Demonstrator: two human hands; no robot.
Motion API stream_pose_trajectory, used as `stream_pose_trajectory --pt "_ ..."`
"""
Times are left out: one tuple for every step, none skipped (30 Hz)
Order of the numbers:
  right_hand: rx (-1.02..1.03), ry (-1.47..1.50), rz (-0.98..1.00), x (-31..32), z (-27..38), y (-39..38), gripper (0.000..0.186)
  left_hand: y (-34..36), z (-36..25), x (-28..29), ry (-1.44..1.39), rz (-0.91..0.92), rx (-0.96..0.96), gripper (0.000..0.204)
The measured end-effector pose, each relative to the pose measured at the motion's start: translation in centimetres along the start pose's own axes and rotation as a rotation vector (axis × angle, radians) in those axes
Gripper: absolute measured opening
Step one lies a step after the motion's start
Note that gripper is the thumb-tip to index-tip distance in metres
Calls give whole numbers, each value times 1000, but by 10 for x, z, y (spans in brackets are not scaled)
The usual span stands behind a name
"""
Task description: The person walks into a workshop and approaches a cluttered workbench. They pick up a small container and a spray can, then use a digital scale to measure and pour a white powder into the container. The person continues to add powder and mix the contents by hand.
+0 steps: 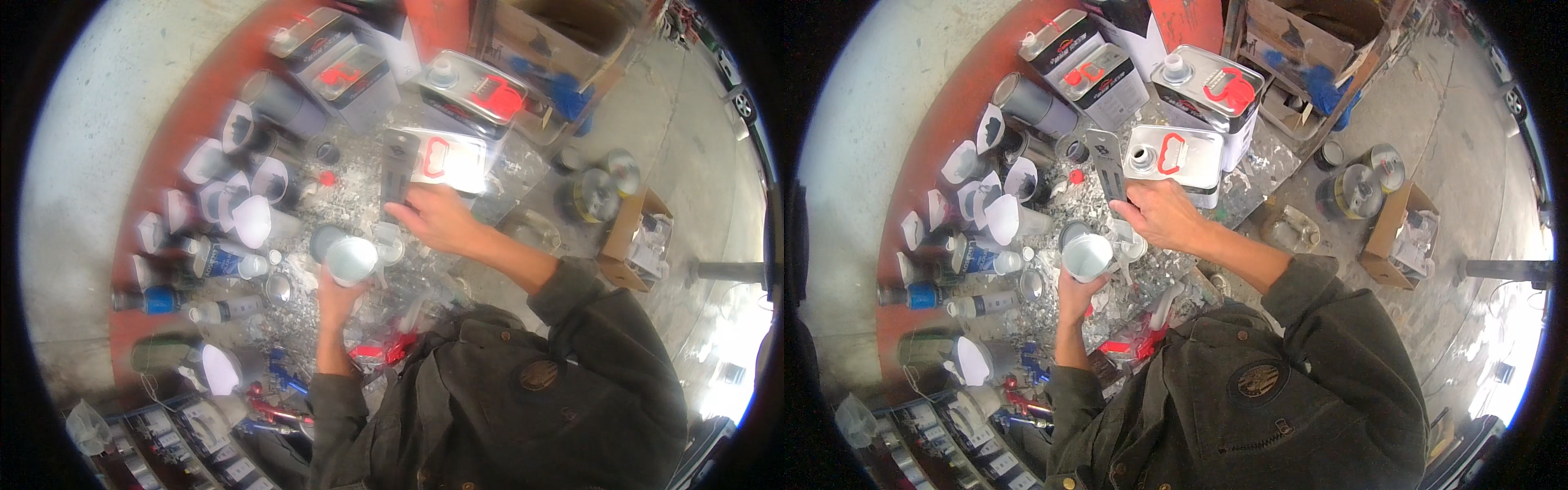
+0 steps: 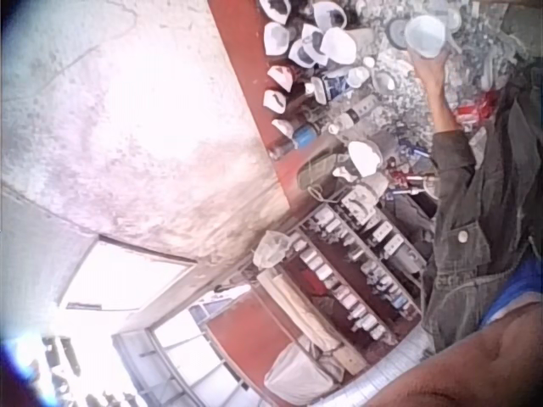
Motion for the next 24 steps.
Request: stream_pose_trajectory --pt "-3 9 -4 1 1 0 41 1 -1 -1 -37 24 5 71" --pt "-7 18 -7 2 2 1 41 1 -3 -2 -61 40 0 70" --pt "-10 27 -11 3 3 1 41 1 -5 -4 -85 56 -6 70" --pt "-11 29 -5 2 4 2 41 1 -7 -3 -106 67 -10 69" --pt "-13 29 1 1 4 2 41 1 -7 -1 -85 96 -8 68" --pt "-14 30 6 0 5 2 41 3 -7 1 -64 125 -7 68" --pt "-33 13 46 2 5 2 38 5 -8 1 -42 160 -5 68" --pt "-51 -3 85 5 8 3 35 5 -10 0 -36 155 -16 67" --pt "-70 -20 125 8 9 3 32 5 -13 -2 -30 151 -26 67" --pt "-69 -13 129 8 10 4 32 5 -15 -3 -26 146 -37 67" --pt "-68 -6 133 8 11 4 32 6 -16 -4 -5 155 -40 68" --pt "-68 1 137 9 12 5 33 7 -17 -5 16 165 -43 69" --pt "-70 12 130 9 12 5 33 8 -17 -6 37 174 -46 70" --pt "-73 23 123 9 12 5 34 8 -15 -6 46 165 -43 70" --pt "-76 35 117 9 12 4 34 9 -12 -7 54 156 -40 71" --pt "-74 43 111 9 12 4 35 10 -8 -7 63 144 -38 71" --pt "-72 52 106 9 11 3 36 11 -1 -8 56 109 -39 71" --pt "-69 61 101 10 11 3 37 12 9 -9 49 74 -40 71" --pt "-82 50 108 10 11 3 38 13 12 -11 41 38 -40 71" --pt "-94 39 116 11 10 2 39 12 15 -11 56 -3 -39 70" --pt "-106 29 124 11 10 3 40 11 18 -13 71 -45 -37 69" --pt "-98 33 114 12 10 2 41 10 15 -17 84 -84 -34 68" --pt "-90 38 105 13 11 2 41 8 13 -20 120 -128 -25 66" --pt "-80 44 97 13 11 2 42 6 9 -23 156 -173 -15 64"
Point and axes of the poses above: each hand's wrist, its own y-axis towards the middle knuckle, its own x-axis out of the back of the hand, z = x × y, the point moved 2 cm from there along y, towards the middle knuckle, and after that the axes turned 2 degrees about z, right-handed, at the moved point
